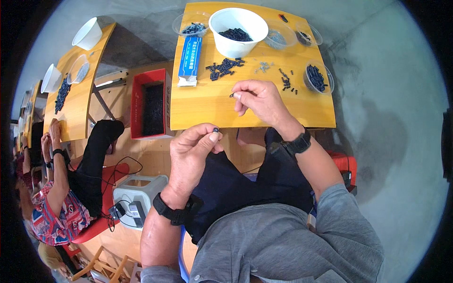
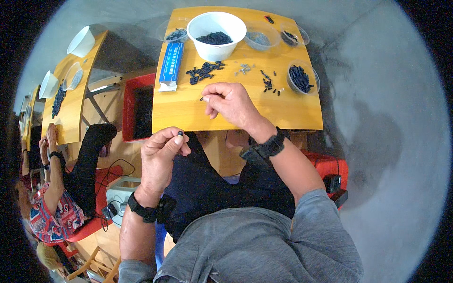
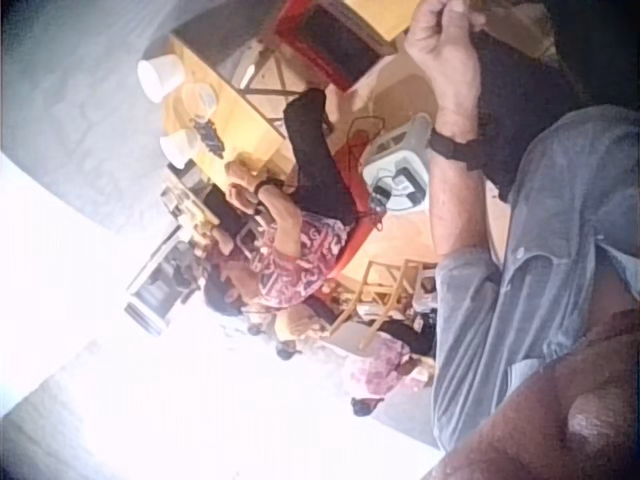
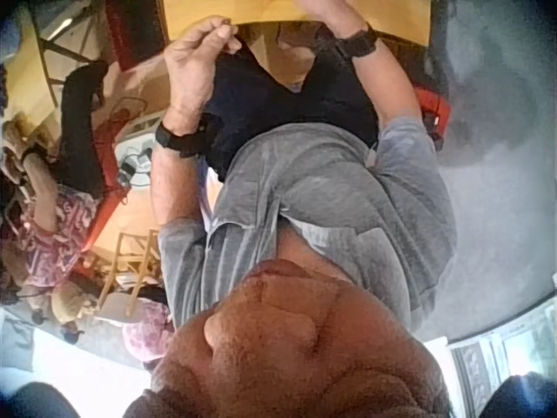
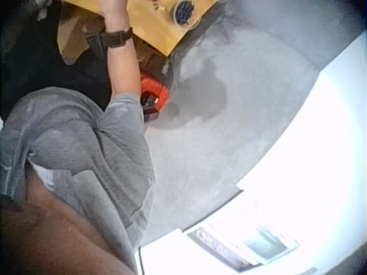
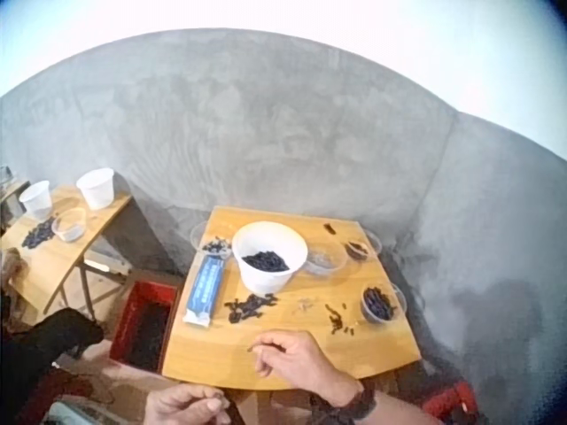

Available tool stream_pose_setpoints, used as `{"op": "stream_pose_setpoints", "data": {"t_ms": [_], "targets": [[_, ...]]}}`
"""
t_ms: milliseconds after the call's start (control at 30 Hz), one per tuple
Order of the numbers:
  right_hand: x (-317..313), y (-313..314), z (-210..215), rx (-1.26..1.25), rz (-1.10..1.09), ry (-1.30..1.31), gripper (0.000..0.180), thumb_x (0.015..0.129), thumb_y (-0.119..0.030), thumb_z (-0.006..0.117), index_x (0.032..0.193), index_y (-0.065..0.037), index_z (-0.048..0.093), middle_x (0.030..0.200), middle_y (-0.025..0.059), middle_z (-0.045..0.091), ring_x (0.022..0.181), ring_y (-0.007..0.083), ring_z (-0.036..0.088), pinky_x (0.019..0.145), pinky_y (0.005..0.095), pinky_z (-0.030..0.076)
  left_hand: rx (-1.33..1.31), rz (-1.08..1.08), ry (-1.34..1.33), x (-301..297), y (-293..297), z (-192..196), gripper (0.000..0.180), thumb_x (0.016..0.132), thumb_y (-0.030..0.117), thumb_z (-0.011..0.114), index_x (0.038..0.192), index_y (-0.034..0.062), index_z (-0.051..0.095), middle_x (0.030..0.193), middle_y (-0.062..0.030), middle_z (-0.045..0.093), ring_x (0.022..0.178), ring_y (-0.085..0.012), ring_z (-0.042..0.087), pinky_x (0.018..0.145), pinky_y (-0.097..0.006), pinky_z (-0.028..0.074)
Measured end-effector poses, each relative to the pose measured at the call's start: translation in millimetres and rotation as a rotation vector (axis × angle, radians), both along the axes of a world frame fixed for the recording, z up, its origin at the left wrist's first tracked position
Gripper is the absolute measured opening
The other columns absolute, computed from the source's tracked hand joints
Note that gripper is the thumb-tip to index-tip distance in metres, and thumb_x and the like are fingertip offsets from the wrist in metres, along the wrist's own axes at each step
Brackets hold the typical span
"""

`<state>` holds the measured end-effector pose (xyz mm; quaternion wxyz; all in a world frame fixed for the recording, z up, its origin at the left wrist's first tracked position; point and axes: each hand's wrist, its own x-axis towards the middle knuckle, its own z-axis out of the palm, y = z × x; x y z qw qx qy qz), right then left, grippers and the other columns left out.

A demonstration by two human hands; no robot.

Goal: Assembling small black plastic components with metallic pins.

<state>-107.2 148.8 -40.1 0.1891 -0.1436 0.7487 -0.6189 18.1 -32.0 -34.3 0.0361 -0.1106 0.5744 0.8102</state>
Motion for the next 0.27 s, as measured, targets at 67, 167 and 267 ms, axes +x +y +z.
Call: {"op": "stream_pose_setpoints", "data": {"t_ms": [67, 167, 267], "targets": [[16, -2, 15, -0.029, 0.03, 0.006, 0.01, 0.091, -0.003, 0.054, 0.093, 0.004, 0.061, 0.071, 0.0054, 0.062, 0.062, 0.0095, 0.061, 0.056, 0.0226, 0.052, 0.009, -0.01, -0.005, 0, 1, -1, 0.011, 0.089, 0.003, 0.059, 0.098, -0.0017, 0.063, 0.086, -0.0086, 0.066, 0.069, -0.0129, 0.06, 0.065, -0.025, 0.05], [34, -7, 31, -0.128, 0.072, -0.008, 0.011, 0.09, -0.002, 0.056, 0.098, 0.002, 0.062, 0.071, 0.0045, 0.062, 0.062, 0.0088, 0.062, 0.055, 0.0223, 0.053, 0.024, -0.02, -0.007, 1, 1, 0, 0.011, 0.09, 0.004, 0.059, 0.098, -0.0018, 0.063, 0.086, -0.0085, 0.066, 0.069, -0.013, 0.061, 0.066, -0.025, 0.05], [40, -7, 33, -0.123, 0.162, 0.069, 0.013, 0.091, -0.003, 0.056, 0.102, 0.003, 0.06, 0.084, 0.0075, 0.064, 0.066, 0.0122, 0.064, 0.06, 0.0235, 0.054, 0.03, -0.031, 0.0, 2, 1, -1, 0.011, 0.09, 0.005, 0.059, 0.098, -0.0013, 0.063, 0.086, -0.0092, 0.066, 0.069, -0.0135, 0.061, 0.067, -0.025, 0.05]]}}
